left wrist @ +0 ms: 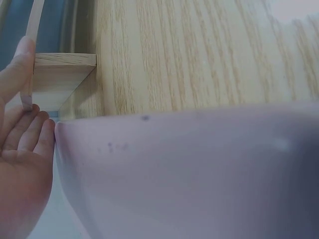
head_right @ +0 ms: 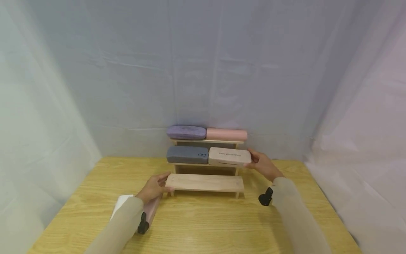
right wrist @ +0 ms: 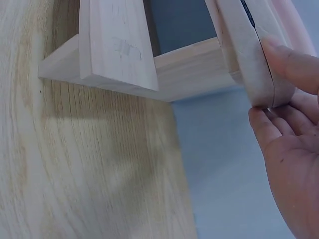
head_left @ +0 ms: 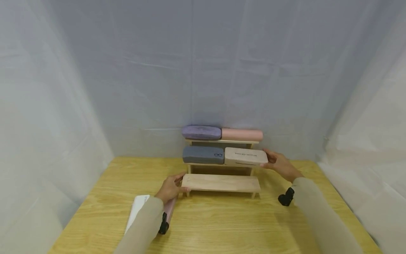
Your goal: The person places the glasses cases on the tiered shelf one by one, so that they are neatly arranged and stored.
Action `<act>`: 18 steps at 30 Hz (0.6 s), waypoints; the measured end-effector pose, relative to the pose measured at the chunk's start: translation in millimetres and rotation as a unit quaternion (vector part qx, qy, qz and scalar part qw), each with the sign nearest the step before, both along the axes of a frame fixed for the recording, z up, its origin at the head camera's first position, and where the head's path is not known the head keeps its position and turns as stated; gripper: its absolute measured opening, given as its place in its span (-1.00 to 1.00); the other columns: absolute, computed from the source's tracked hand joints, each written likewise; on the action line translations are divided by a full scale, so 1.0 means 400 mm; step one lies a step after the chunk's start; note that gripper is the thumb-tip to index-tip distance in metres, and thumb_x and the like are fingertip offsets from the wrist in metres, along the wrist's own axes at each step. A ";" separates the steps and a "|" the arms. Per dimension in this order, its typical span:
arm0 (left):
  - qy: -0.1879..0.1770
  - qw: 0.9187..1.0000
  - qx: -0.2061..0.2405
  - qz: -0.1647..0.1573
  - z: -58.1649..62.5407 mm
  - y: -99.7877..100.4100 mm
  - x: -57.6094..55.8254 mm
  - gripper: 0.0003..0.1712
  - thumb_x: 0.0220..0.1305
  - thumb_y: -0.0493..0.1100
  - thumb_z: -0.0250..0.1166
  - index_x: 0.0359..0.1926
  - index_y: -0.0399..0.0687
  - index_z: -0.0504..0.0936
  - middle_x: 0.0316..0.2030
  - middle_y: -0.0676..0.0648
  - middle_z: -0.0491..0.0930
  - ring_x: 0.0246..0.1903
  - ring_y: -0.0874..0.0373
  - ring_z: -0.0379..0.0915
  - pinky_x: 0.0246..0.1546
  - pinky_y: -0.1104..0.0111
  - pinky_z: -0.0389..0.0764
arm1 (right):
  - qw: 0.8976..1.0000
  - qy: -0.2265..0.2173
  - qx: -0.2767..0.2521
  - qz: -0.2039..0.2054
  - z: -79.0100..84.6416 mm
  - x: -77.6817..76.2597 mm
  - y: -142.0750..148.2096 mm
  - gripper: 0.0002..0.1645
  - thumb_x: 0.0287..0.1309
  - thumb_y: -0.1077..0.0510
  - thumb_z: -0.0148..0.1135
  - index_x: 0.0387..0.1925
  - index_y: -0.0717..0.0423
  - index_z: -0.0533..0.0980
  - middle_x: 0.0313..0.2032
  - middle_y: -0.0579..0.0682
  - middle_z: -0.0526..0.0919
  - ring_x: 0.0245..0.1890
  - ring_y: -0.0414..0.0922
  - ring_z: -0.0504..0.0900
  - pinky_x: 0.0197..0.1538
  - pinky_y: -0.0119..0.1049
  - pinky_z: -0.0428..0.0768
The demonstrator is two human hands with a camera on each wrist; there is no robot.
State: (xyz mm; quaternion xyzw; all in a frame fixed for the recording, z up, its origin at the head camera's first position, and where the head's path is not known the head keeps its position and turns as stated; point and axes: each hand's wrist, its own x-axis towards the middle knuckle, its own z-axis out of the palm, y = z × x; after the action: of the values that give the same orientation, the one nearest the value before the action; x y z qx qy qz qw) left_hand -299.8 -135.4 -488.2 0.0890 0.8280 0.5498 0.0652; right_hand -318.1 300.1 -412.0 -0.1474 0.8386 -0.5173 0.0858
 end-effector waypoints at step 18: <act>0.006 1.000 -0.003 0.003 0.007 0.000 0.005 -0.11 0.02 -0.28 0.47 0.36 -0.33 0.27 0.32 -0.30 0.28 0.27 -0.22 0.26 0.22 0.08 0.42 | 1.000 0.015 -0.006 -0.019 -0.009 -0.008 -0.022 0.01 0.31 0.07 0.18 0.49 0.21 -0.24 0.48 0.24 -0.25 0.44 0.25 -0.09 0.40 0.17 0.14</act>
State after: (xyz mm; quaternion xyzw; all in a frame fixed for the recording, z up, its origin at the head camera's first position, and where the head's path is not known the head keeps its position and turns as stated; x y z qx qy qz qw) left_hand -297.6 -135.3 -485.2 0.0895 0.8305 0.5467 0.0589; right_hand -321.2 291.1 -415.6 -0.1390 0.8394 -0.5217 0.0627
